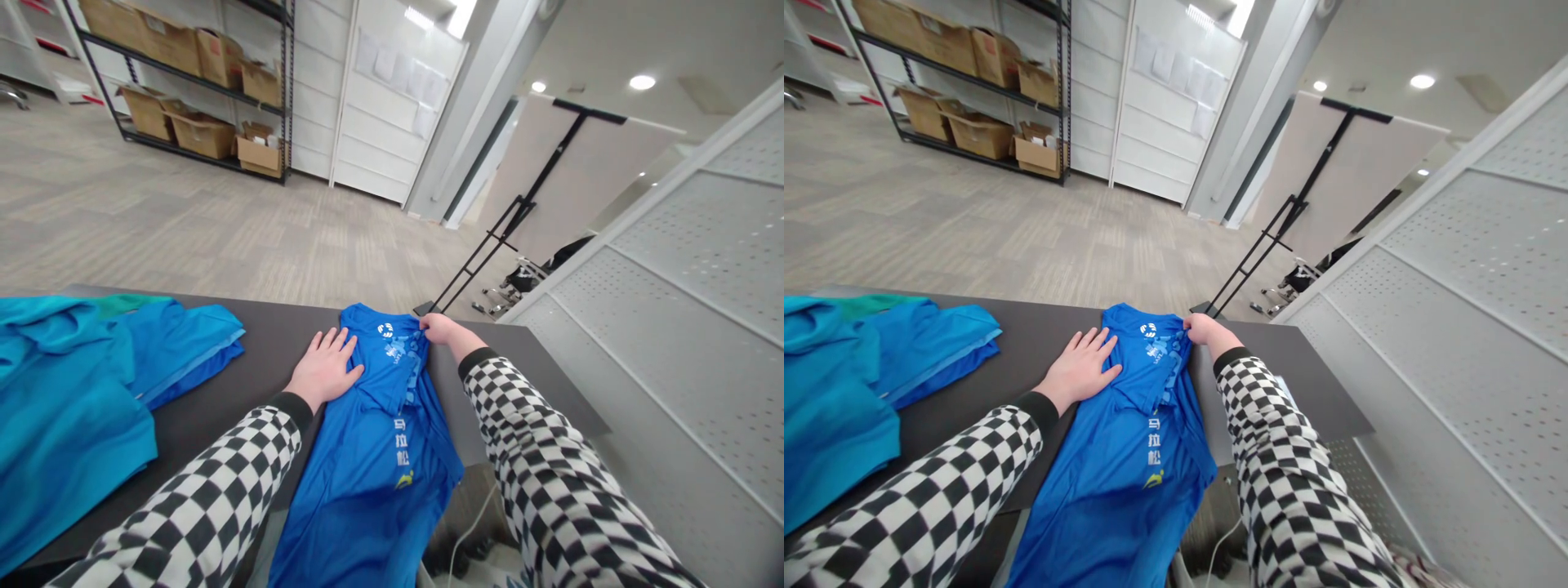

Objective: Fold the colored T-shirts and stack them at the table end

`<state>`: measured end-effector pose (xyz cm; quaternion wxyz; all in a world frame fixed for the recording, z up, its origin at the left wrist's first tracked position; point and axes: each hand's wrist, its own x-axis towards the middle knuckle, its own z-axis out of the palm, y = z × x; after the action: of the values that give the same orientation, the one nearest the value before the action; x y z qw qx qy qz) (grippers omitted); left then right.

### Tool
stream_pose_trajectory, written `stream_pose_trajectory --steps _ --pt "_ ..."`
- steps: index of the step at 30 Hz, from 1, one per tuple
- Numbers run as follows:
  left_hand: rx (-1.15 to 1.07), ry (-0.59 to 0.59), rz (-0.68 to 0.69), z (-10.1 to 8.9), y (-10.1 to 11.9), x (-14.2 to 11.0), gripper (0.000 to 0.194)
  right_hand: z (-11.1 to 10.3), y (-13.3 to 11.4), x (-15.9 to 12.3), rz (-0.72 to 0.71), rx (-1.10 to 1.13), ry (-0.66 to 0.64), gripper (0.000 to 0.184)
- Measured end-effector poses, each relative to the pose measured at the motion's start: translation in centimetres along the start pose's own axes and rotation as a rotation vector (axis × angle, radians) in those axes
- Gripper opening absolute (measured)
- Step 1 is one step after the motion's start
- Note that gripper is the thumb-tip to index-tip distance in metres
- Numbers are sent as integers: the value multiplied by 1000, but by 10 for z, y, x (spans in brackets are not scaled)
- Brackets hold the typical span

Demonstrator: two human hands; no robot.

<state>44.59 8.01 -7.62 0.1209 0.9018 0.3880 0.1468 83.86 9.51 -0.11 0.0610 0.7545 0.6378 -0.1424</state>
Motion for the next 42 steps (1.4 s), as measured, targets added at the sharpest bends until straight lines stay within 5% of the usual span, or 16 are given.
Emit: stream_pose_trajectory --steps 5,9,11,18,24,28,38,42 --pt "-45 69 58 -9 4 -6 75 -3 -18 -9 -11 117 22 29" --pt "-64 -33 441 -18 10 -8 59 -10 -31 -14 28 201 -27 26" --pt "-87 -126 520 -20 13 -5 56 -15 -35 -17 57 227 -51 28" --pt "-144 -99 382 -18 11 1 56 -32 -35 -25 88 278 -314 35" --pt "-146 -40 264 -12 11 3 61 -35 -44 -28 29 98 -423 68" --pt "-141 -31 227 -10 13 4 62 -32 -44 -23 67 -125 -498 51" --pt "-112 -40 216 -6 13 5 65 -30 -19 -20 68 -263 -231 23" --pt "-145 -29 205 -3 12 6 64 -32 -22 -34 47 -278 -122 44"
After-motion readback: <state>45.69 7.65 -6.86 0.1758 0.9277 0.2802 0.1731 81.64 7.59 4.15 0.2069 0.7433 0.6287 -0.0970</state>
